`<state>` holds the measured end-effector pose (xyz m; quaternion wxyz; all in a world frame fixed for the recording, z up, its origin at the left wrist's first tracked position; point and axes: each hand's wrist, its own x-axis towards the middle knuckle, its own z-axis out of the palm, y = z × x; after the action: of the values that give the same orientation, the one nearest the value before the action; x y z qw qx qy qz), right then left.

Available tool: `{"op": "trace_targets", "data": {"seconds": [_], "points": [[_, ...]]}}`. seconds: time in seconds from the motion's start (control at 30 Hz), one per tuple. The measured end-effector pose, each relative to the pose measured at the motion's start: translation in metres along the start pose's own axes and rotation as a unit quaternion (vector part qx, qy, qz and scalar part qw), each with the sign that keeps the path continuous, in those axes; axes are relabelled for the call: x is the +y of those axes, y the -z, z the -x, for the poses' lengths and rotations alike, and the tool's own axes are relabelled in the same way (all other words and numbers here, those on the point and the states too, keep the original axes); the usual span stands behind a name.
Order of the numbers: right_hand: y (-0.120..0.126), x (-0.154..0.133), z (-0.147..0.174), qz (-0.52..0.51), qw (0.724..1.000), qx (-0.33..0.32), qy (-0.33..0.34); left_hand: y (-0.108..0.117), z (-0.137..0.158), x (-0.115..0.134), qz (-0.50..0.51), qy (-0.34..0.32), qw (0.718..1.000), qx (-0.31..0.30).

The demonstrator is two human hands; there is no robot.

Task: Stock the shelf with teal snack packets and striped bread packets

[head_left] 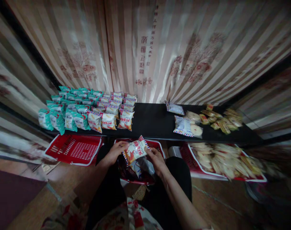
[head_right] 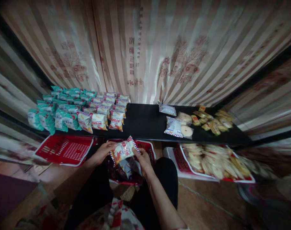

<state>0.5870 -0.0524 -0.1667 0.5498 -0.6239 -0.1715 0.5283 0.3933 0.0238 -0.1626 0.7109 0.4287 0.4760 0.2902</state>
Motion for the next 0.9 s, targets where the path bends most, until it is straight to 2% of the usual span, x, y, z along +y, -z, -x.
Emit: {"op": "trace_targets", "data": {"seconds": [0.27,0.4,0.5,0.6,0.67,0.8,0.9], "points": [[-0.013,-0.011,0.005,-0.036,0.999,0.013,0.011,0.002,-0.001,0.007,0.000,0.017,1.000,-0.017],[-0.023,-0.018,0.003,-0.029,0.998,-0.005,0.052,0.008,-0.005,0.014,0.044,-0.024,0.998,0.027],[-0.037,-0.022,-0.002,-0.018,0.998,-0.042,0.048,0.013,-0.011,0.017,0.060,-0.033,0.996,0.050],[-0.055,-0.023,-0.006,-0.031,0.993,-0.111,0.032,0.015,-0.016,0.017,0.070,-0.032,0.996,0.033],[-0.067,-0.023,-0.007,-0.023,0.991,-0.125,0.051,0.015,-0.018,0.017,0.069,-0.036,0.997,0.024],[-0.078,-0.022,-0.018,0.028,0.992,-0.101,0.075,0.018,-0.030,0.016,0.032,-0.055,0.998,0.021],[-0.077,-0.022,-0.035,0.064,0.990,-0.071,0.107,0.025,-0.046,0.015,-0.091,-0.137,0.981,0.098]]}}
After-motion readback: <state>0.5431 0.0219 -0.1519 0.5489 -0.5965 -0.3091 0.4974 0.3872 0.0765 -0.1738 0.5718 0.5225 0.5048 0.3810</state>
